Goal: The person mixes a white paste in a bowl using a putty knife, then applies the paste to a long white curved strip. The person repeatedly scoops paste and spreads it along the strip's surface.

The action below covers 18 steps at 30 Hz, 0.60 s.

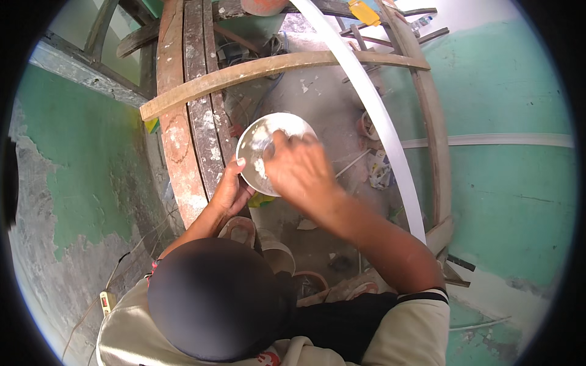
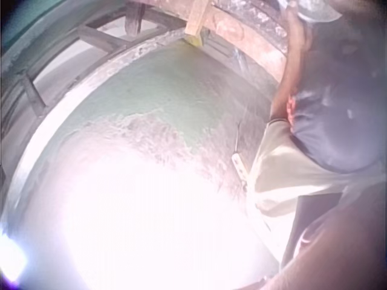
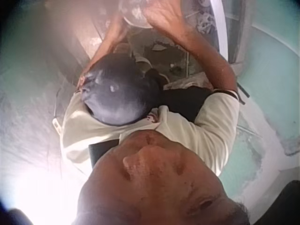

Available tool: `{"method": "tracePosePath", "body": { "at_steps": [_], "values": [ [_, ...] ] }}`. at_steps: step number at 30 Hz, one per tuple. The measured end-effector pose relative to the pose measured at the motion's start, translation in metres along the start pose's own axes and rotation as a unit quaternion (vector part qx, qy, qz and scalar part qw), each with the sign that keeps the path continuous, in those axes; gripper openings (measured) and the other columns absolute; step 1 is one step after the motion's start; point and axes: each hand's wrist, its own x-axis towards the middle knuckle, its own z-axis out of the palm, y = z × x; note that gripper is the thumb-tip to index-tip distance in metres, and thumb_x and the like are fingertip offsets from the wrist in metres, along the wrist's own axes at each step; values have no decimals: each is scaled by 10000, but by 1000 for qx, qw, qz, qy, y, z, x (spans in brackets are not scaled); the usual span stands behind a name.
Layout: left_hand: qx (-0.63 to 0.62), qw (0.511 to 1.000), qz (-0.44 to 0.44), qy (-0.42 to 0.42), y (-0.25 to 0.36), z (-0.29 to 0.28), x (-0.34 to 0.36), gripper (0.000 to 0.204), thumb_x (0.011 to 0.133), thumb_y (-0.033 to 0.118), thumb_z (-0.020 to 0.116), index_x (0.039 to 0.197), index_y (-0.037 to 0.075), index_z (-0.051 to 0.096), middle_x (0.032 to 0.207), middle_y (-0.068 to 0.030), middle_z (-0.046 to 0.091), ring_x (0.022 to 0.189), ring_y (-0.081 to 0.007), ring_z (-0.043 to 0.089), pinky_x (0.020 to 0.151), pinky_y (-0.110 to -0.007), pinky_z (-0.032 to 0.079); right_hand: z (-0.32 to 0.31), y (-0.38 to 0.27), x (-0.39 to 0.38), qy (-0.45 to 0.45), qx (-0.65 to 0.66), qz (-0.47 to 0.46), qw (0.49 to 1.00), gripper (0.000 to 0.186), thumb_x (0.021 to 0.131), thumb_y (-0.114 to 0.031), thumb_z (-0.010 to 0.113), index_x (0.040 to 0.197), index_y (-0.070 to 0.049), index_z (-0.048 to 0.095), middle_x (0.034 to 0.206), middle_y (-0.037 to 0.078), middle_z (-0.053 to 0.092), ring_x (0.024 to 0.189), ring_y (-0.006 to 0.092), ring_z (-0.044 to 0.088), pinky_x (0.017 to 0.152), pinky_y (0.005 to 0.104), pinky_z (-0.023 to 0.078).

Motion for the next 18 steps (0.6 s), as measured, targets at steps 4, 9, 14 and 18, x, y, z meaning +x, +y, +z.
{"method": "tracePosePath", "body": {
  "at_steps": [4,9,14,18],
  "values": [
    [-27,999,7,19,-10,-5,-13,725,946,355,661,1563,112,367,1477,-121,507,1314,-272,577,1053,-464,554,-1,3,-33,-1,17,-53,998,357,844,-79,660,1184,-134,751,1024,144,648,793,293,725,750,434,564],
    [34,999,24,12,13,-7,-2,720,948,362,652,1557,99,370,1444,-118,545,1293,-254,586,1057,-445,548,10,28,-4,13,25,57,998,256,890,-101,634,1125,-65,728,1038,200,660,805,345,745,628,452,586],
    [38,999,22,-2,4,-10,-3,722,947,354,650,1557,94,364,1480,-116,533,1303,-252,581,1065,-438,538,-6,4,-16,-44,89,25,995,287,899,-96,612,1154,-36,728,1016,210,662,781,335,746,615,483,566],
    [36,999,10,7,10,2,-4,777,924,388,668,1572,107,343,1494,-124,512,1334,-264,556,1091,-448,514,10,13,-18,-52,27,55,997,303,897,-114,622,1168,-129,759,1004,189,669,789,334,748,637,473,571]
  ]
}}
